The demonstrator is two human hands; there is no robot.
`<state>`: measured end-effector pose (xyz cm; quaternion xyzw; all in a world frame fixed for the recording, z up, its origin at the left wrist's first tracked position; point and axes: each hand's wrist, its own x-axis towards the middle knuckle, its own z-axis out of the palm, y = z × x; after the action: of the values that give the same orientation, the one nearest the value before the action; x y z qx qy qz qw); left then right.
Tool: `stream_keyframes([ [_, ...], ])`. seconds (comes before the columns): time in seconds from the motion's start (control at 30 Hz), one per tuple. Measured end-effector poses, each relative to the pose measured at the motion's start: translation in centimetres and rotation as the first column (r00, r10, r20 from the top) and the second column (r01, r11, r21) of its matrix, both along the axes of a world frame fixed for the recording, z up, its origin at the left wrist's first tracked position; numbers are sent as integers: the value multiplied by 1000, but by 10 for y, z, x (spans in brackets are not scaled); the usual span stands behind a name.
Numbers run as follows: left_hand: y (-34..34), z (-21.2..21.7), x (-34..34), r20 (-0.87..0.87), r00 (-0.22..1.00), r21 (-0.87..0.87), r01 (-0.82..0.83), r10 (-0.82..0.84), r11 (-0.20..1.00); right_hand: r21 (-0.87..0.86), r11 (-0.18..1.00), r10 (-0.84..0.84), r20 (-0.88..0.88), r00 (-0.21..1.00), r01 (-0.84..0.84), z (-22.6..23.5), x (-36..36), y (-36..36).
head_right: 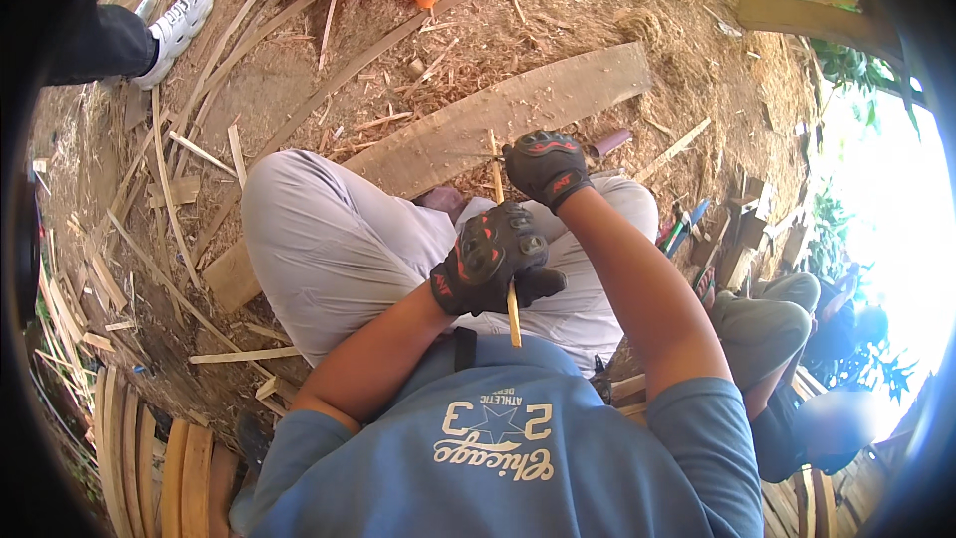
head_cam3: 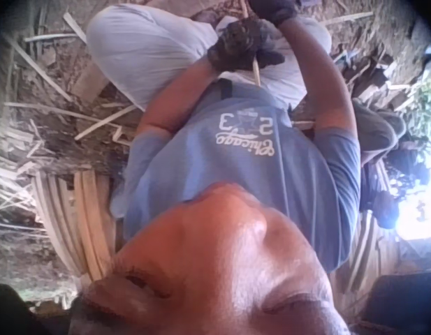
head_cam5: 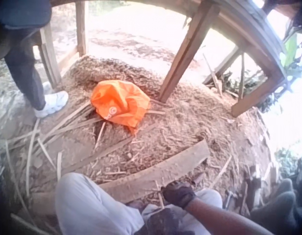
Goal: The person sits on the ground and uses a knife to sharpen a thin wooden stick. They hold the stick with one hand and the knife with the other, repeatedly scraping the blade along the wood to create a pointed tip. The person occasionally pauses to inspect the stick before continuing the sharpening process.
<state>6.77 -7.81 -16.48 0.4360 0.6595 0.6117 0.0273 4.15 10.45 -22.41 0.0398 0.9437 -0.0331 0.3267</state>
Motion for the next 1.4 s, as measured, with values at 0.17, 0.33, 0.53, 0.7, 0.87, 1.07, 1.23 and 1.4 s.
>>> stream_keyframes([
  [0.17, 3, -9, 1, 127, 992, -50, 17, -11, 999, -22, 997, 75, 29, 997, -75, -6, -5, 7],
  [0.33, 3, -18, 3, 143, 989, -37, -15, 20, 999, -56, 998, 16, 96, 995, -10, -19, 1, 5],
  [0.53, 1, -17, -4, 167, 984, 43, -68, 60, 997, -151, 985, -76, 41, 996, 81, -51, 20, 7],
  [0.7, 0, -23, 0, 228, 970, 87, -109, 87, 990, -174, 969, -178, -8, 984, 174, -54, 31, -8],
  [0.87, -2, -22, -2, 209, 975, 30, -85, 77, 996, -174, 931, -330, -19, 944, 322, -60, 32, -20],
  [1.07, -4, -27, 9, 410, 909, -61, 112, -77, 992, -195, 888, -427, -13, 904, 416, -60, 36, -25],
  [1.23, -3, -23, 6, 369, 929, -41, 46, -27, 998, -157, 874, -464, 9, 886, 460, -63, 28, -29],
  [1.4, 0, -11, -3, 178, 979, 7, -106, 103, 994, -171, 838, -532, -41, 846, 518, -84, 36, -30],
])
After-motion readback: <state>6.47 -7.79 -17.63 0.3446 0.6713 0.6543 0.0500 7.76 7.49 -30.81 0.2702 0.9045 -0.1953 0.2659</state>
